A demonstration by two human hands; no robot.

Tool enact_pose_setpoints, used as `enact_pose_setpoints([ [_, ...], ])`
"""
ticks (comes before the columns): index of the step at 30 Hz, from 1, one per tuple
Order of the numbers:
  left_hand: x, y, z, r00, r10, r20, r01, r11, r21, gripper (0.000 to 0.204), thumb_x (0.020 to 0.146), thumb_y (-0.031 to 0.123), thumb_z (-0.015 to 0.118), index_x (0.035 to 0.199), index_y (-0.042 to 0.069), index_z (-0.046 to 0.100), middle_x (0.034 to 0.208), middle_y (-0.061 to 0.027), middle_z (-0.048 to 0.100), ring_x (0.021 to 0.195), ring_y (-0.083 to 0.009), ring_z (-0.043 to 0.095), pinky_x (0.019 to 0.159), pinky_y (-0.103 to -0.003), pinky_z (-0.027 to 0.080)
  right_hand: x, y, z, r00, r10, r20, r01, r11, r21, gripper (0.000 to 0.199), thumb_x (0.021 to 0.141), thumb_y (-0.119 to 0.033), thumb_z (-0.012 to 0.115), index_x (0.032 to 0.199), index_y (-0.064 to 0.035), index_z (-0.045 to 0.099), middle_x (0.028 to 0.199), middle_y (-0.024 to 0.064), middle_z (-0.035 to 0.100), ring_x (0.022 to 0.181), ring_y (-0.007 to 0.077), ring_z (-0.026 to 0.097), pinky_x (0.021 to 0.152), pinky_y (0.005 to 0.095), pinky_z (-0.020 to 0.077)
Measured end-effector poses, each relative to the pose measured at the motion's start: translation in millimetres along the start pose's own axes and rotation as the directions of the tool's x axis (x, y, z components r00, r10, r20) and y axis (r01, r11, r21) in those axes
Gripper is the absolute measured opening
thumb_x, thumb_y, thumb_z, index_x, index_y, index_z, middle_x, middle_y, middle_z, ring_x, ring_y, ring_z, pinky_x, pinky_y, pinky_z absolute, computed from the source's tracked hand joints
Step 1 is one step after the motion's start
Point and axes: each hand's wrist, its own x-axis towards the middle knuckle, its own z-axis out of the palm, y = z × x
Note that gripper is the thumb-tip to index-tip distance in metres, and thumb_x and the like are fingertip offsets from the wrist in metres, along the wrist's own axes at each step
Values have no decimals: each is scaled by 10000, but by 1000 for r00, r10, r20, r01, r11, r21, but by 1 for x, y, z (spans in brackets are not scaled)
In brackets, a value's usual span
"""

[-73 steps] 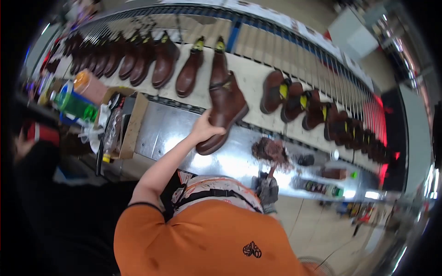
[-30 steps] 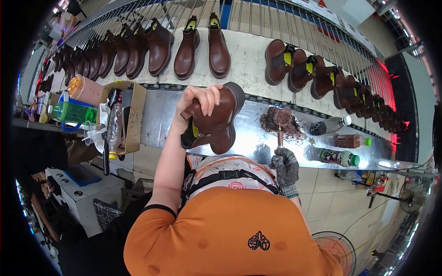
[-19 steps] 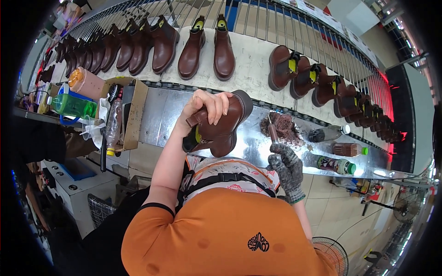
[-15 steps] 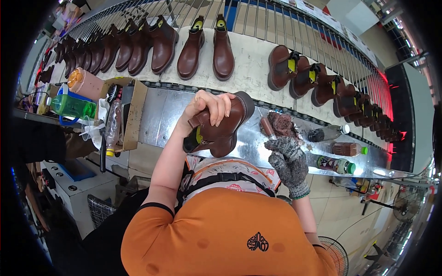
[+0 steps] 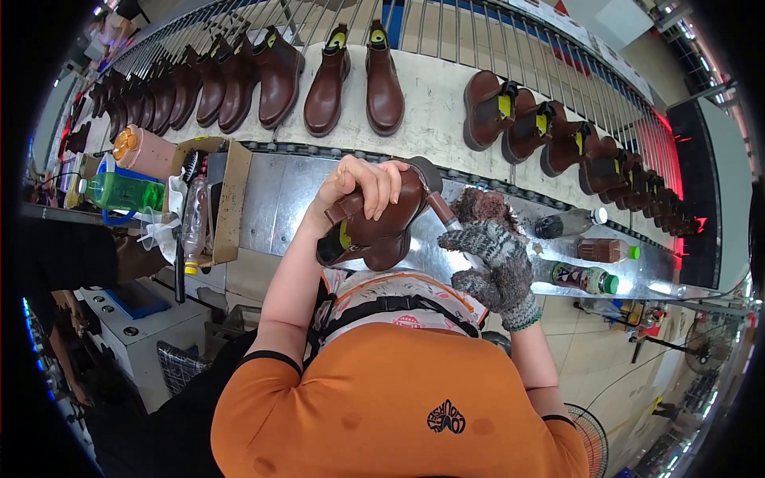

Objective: The recorder applies adhesive to the edges of leather boots and uses a cloth to wipe and finish the surfaces on a shoe manufacturing assembly line.

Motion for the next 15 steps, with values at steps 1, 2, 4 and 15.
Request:
enact_pose_setpoints([
  [1, 0, 0, 0, 1000, -2, 2, 2, 1000, -1, 674, 858, 623, 440, 475, 88, 587, 497, -34, 558, 688, -196, 540, 978, -398, 314, 0, 1, 1, 1000, 2, -2, -2, 1000, 1, 431, 656, -339, 697, 1038, -142, 671, 986, 88, 655, 923, 294, 599, 825, 396, 461],
  [2, 0, 0, -1, 1000, -2, 4, 2, 1000, 5, 679, 859, 627, 434, 474, 88, 584, 495, -33, 557, 689, -196, 540, 978, -399, 314, -1, 4, 2, 1000, -13, -1, 13, 1000, 7, 424, 677, -362, 702, 1050, -163, 665, 992, 83, 643, 932, 291, 593, 818, 393, 463],
  [4, -1, 1, -2, 1000, -4, 5, 4, 1000, 10, 685, 860, 631, 428, 473, 87, 581, 493, -33, 556, 690, -196, 540, 979, -400, 314, 0, 6, 2, 1000, -26, 0, 26, 1000, 15, 418, 699, -384, 708, 1063, -185, 658, 998, 78, 631, 941, 287, 588, 811, 389, 465],
  [15, -14, -2, -33, 983, 86, -161, -97, 993, -62, 698, 927, 589, 304, 505, 82, 531, 541, -41, 517, 737, -185, 491, 1002, -375, 289, 18, 19, 46, 991, -83, -102, 97, 986, 138, 340, 803, -286, 463, 919, -51, 679, 934, 98, 664, 860, 307, 589, 829, 382, 450],
])
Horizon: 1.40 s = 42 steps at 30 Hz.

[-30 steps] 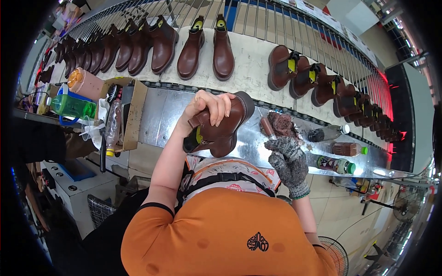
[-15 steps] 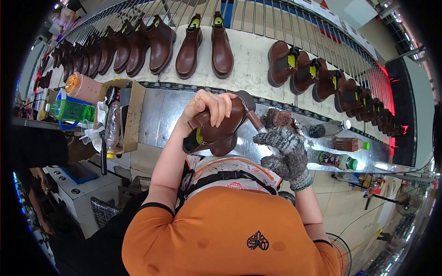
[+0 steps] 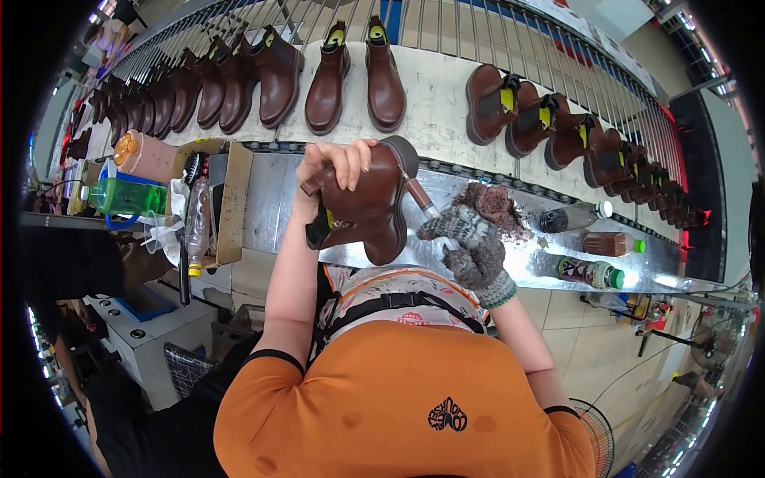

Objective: The recorder applies adhesive to the edges of leather boots and uses a cloth to wipe and finish the surfaces on a shoe manufacturing assembly line.

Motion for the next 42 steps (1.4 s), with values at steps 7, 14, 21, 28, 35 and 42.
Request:
enact_pose_setpoints([
  [7, -15, -2, -42, 992, 24, -123, -42, 988, -145, 687, 961, 547, 244, 522, 96, 522, 558, -24, 494, 817, -180, 436, 1073, -379, 236, 3, 27, 48, 998, -60, -34, 62, 995, 74, 288, 743, -239, 581, 1009, -182, 676, 935, 56, 639, 823, 264, 576, 714, 374, 483],
  [14, -29, -3, -60, 971, 51, -233, -107, 966, -235, 663, 951, 563, 273, 557, 95, 527, 585, -22, 484, 856, -178, 453, 1086, -378, 236, 3, 37, 71, 993, -111, -49, 118, 975, 189, 240, 849, -254, 518, 981, -144, 685, 893, 55, 646, 786, 255, 580, 702, 359, 480],
  [21, -36, -2, -70, 954, 40, -299, -126, 953, -275, 653, 944, 564, 307, 562, 83, 529, 584, -27, 475, 865, -183, 467, 1093, -386, 232, 1, 33, 70, 996, 75, 38, -84, 900, 427, 263, 882, -254, 483, 963, -105, 685, 876, 87, 658, 814, 278, 608, 744, 361, 480],
  [28, -36, 0, -69, 934, 23, -357, -133, 948, -289, 681, 938, 579, 286, 573, 71, 556, 583, -37, 490, 800, -182, 469, 1068, -371, 263, -2, 36, 70, 992, 92, 89, -118, 926, 358, 252, 877, -206, 467, 949, -105, 686, 915, 89, 669, 823, 275, 616, 753, 365, 480],
  [35, -38, -4, -85, 952, 26, -304, -113, 956, -272, 694, 946, 574, 250, 599, 65, 567, 611, -44, 503, 830, -193, 486, 1071, -381, 255, -22, 59, 73, 990, 86, 111, -120, 928, 353, 245, 894, -193, 449, 921, -116, 680, 859, 82, 654, 769, 269, 610, 713, 358, 471],
  [42, -42, -8, -98, 912, -44, -407, -67, 965, -254, 681, 932, 581, 304, 613, 51, 588, 644, -61, 545, 935, -222, 497, 1057, -385, 264, -39, 53, 58, 968, 158, 194, -195, 962, 190, 261, 892, -198, 442, 914, -141, 697, 889, 53, 673, 779, 274, 616, 725, 345, 476],
])
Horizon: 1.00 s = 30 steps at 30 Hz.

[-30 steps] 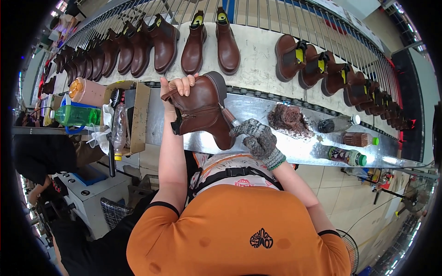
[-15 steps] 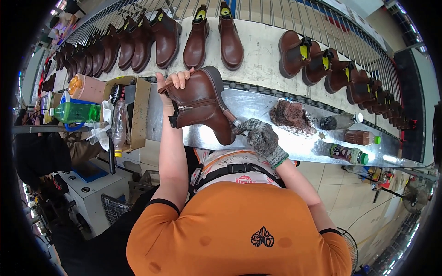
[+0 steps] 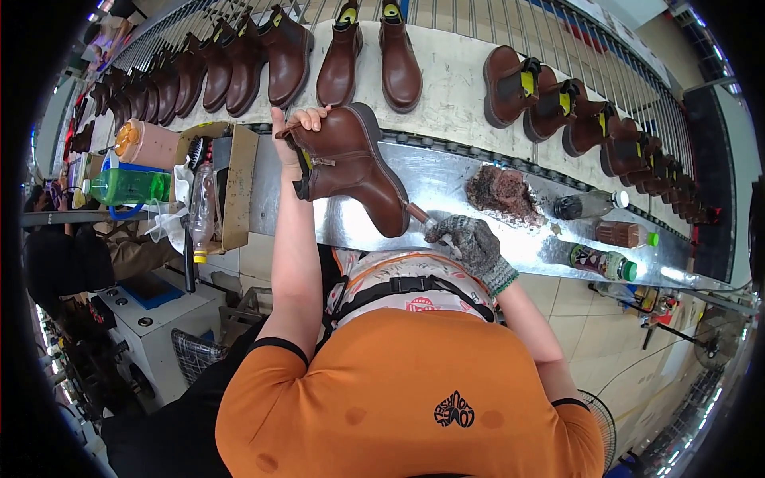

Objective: The recorder applies adhesive to the edges of leather boots and uses a cloth to wipe and finish the surfaces on a shoe manufacturing assembly line.

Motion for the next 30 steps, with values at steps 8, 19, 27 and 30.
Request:
enact_pose_setpoints([
  [8, 9, 0, -18, 954, 21, -299, 25, 988, 152, 732, 941, 581, 256, 594, 26, 583, 628, -104, 559, 826, -263, 537, 935, -377, 359, -19, 6, 7, 985, 174, -5, -173, 982, 70, 285, 901, -229, 439, 960, -58, 660, 936, 81, 681, 866, 214, 652, 782, 319, 491],
  [19, 21, -40, -15, 883, 451, -133, -38, 350, 936, 689, 924, 598, 296, 958, -46, 540, 835, -166, 616, 876, -302, 595, 802, -348, 438, -28, 55, 29, 824, 556, 105, -288, 253, 924, 876, 795, -789, 275, 1000, -14, 629, 889, 79, 640, 705, 136, 559, 603, 238, 443],
  [27, 0, -15, -1, 902, 430, -30, 42, -18, 999, 695, 883, 640, 362, 1059, -17, 504, 833, -223, 599, 839, -407, 589, 725, -412, 437, -24, 25, 7, 781, 623, -49, -232, 362, 903, 778, 877, -689, 277, 991, -13, 644, 888, 78, 660, 702, 145, 596, 622, 251, 478],
  [30, -14, -7, -6, 926, 375, -51, 73, -43, 996, 735, 853, 674, 390, 1123, -3, 481, 880, -234, 610, 875, -435, 586, 735, -424, 447, -22, 21, 4, 737, 667, -104, -239, 401, 884, 639, 926, -572, 335, 971, -25, 662, 867, 71, 665, 701, 138, 596, 618, 244, 472],
])
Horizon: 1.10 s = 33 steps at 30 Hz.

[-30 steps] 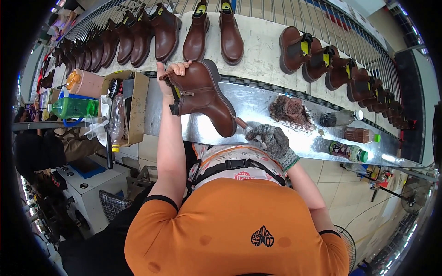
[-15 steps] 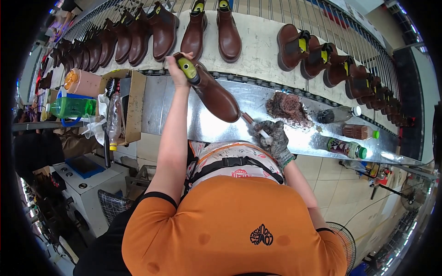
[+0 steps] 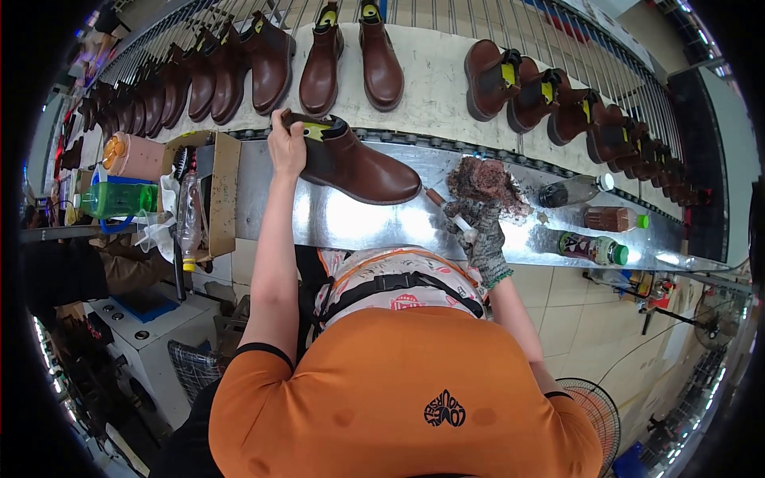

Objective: The recorder applies adhesive to the edges of leather boots and uses a cloth to wipe and finish the surfaces on a shoe manufacturing assembly line.

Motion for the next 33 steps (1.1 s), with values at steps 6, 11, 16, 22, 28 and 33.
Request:
enact_pose_setpoints([
  [6, -37, 14, -17, 996, -39, -76, 47, 993, 106, 742, 807, 681, 483, 1114, 6, 473, 931, -238, 622, 897, -435, 598, 747, -429, 459, -4, -9, 9, 997, -17, -79, 19, 999, 28, 369, 917, -321, 469, 952, -11, 666, 846, 62, 660, 692, 118, 575, 602, 236, 448],
  [11, -74, 40, -36, 985, -164, -48, 169, 980, 109, 755, 623, 597, 746, 1025, 34, 444, 796, -187, 603, 776, -380, 621, 689, -418, 473, 2, -8, 6, 979, -204, 28, 201, 919, -340, 257, 830, -172, 500, 942, -10, 665, 833, 71, 658, 660, 123, 562, 586, 249, 445],
  [16, -100, 92, -49, 961, -274, 30, 266, 951, 158, 622, 550, 280, 874, 956, 56, 458, 716, -89, 567, 632, -209, 562, 612, -325, 475, 1, -15, 15, 931, -339, 133, 344, 698, -628, 229, 778, -111, 526, 930, -20, 670, 821, 82, 667, 689, 139, 597, 609, 261, 463],
  [22, -123, 128, -49, 849, -446, 282, 488, 867, -98, 624, 668, 119, 772, 1154, 47, 388, 873, -154, 668, 761, -163, 644, 696, -286, 509, 4, -15, 19, 896, -388, 216, 424, 602, -677, 176, 818, -82, 536, 912, -47, 680, 802, 106, 666, 680, 188, 626, 640, 297, 487],
  [28, -139, 128, -37, 729, -492, 477, 645, 726, -237, 707, 679, 78, 757, 1243, 17, 336, 943, -170, 657, 813, -176, 645, 748, -285, 509, -8, -22, 20, 843, -410, 348, 528, 506, -682, 186, 880, -130, 501, 893, -27, 655, 737, 48, 623, 632, 119, 557, 602, 257, 451],
  [33, -148, 134, -28, 573, -523, 630, 807, 496, -322, 673, 702, 23, 738, 1246, -10, 343, 980, -152, 625, 842, -178, 634, 747, -290, 522, -26, -19, 17, 858, -388, 336, 507, 544, -669, 203, 881, -120, 480, 901, -16, 653, 775, 57, 643, 660, 117, 566, 622, 254, 459],
])
